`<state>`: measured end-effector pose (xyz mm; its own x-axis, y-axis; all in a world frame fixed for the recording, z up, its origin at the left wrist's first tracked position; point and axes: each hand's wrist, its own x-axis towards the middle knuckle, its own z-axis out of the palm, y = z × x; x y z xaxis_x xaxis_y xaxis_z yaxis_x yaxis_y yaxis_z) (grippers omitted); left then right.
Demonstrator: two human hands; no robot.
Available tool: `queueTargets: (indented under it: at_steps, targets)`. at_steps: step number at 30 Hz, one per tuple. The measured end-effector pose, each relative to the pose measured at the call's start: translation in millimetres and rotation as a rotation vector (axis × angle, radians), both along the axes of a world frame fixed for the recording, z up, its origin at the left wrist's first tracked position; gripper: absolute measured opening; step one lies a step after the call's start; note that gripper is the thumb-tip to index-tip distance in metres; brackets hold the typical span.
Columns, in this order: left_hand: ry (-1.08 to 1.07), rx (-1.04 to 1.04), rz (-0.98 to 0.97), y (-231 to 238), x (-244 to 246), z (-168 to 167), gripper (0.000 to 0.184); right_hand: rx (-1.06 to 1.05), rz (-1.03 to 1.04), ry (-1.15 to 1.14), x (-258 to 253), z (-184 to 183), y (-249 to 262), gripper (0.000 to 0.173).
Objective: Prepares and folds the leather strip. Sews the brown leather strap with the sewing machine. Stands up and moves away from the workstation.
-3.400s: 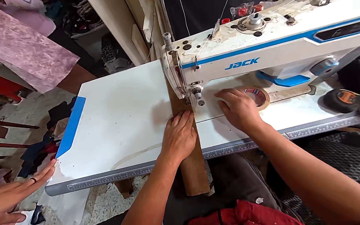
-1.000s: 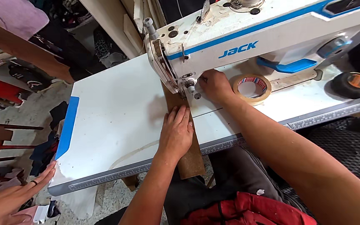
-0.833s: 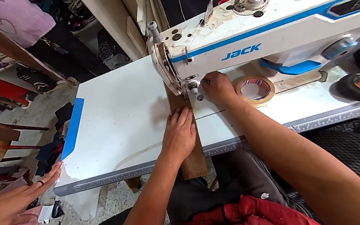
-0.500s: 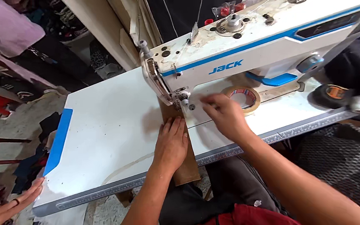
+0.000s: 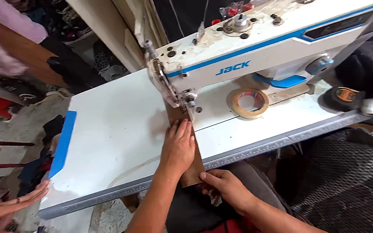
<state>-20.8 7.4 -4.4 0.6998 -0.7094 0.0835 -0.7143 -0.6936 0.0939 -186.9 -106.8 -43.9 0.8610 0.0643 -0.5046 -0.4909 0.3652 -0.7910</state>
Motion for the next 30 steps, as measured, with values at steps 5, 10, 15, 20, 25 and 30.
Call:
queueTargets:
  at_steps: [5, 10, 15, 20, 25, 30]
  targets:
    - [0.04, 0.077, 0.023, 1.0, 2.3, 9.6, 0.051, 0.003, -0.105, -0.034, -4.0, 0.7, 16.0, 0.035]
    - [0.019, -0.009, -0.029, 5.7, 4.9, 3.4, 0.05, -0.119, -0.12, -0.068, 0.4, 8.5, 20.8, 0.033]
    - [-0.026, -0.002, -0.026, 5.5, 5.4, -0.8, 0.05, -0.156, -0.15, -0.084, 3.0, 12.3, 19.3, 0.033]
    - [0.0, 0.06, 0.005, 4.8, 4.5, 2.9, 0.051, -0.231, -0.185, -0.092, 8.8, 11.3, 20.2, 0.026]
    - [0.03, 0.082, 0.003, 5.8, 4.5, 7.3, 0.051, -0.251, -0.169, -0.083, 11.6, 15.2, 22.5, 0.025]
    - [0.011, 0.072, -0.019, 5.2, 6.5, 5.5, 0.052, -0.23, -0.132, -0.055, 8.7, 15.0, 19.3, 0.026]
